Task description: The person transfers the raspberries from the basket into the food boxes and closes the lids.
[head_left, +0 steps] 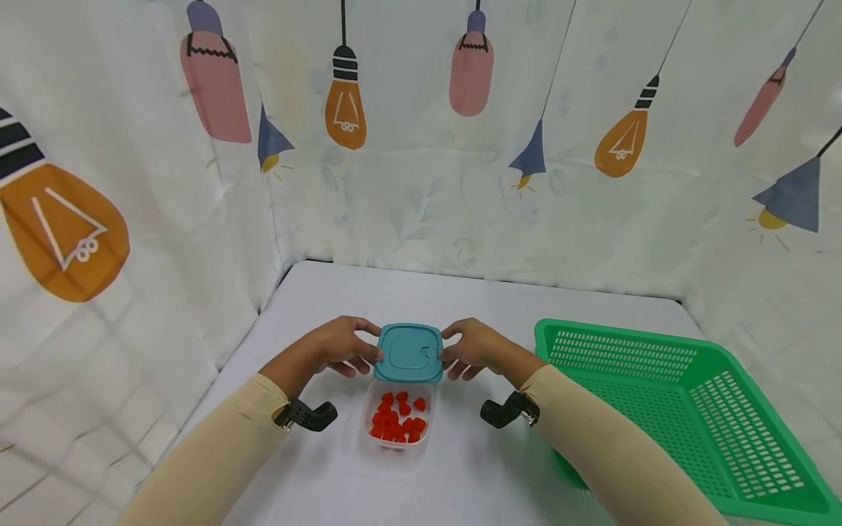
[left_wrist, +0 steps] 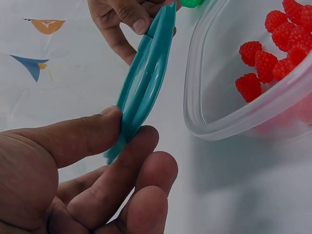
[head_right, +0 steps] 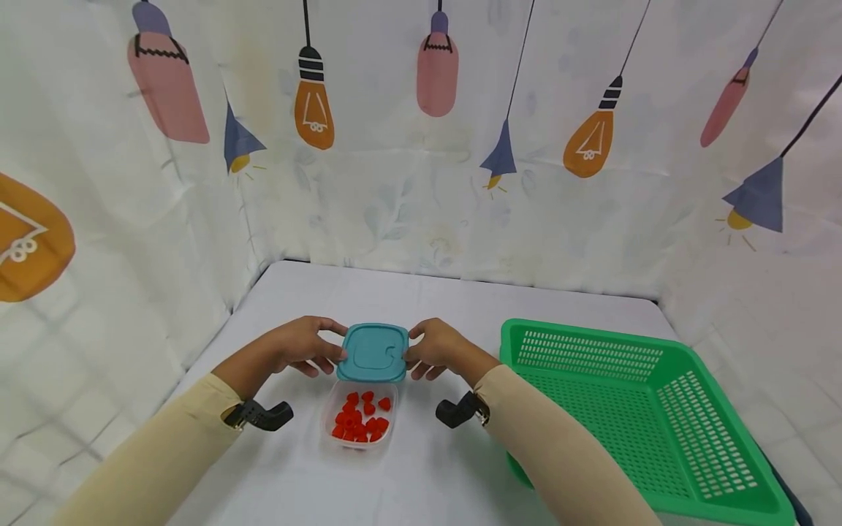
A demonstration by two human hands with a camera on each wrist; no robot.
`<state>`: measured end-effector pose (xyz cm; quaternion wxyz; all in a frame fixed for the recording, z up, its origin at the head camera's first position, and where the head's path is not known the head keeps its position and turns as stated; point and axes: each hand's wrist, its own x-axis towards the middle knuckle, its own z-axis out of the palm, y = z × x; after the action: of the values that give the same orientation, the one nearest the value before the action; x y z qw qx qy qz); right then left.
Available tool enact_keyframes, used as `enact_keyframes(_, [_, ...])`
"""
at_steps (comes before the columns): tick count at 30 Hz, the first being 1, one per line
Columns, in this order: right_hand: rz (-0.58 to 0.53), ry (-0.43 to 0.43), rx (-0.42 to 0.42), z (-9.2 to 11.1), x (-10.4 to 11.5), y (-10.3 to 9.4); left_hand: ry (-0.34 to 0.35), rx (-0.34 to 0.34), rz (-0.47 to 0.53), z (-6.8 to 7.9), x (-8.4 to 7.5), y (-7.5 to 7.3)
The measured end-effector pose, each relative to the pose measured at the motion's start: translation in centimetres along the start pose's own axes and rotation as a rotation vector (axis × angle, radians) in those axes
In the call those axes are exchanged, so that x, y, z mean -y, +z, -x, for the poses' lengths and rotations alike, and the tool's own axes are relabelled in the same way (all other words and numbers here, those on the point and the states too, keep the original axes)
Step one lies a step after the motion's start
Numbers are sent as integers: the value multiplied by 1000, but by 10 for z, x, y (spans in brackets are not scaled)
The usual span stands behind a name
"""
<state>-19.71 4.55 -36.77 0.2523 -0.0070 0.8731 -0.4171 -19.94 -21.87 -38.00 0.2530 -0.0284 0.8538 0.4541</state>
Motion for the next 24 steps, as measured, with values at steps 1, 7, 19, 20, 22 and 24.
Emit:
enact_keyframes(1, [5, -2, 2, 1, 0, 0, 4, 5, -2, 0, 0, 0])
enact_keyframes(7, [28, -18, 21, 5, -4, 0, 13, 34, -29, 2, 3, -1])
enact_keyframes(19, [72, -52, 34, 20, -7, 3, 18, 39, -37, 14, 6, -1])
enact_keyframes(20, [75, -54, 35, 21, -8, 3, 17, 40, -33, 15, 6, -1])
enact_keyframes(22, [75, -60, 38, 24, -8, 4, 12, 42, -25, 18, 5, 0])
enact_keyframes(24, [71, -66, 41, 26, -9, 5, 8, 43, -19, 22, 4, 1])
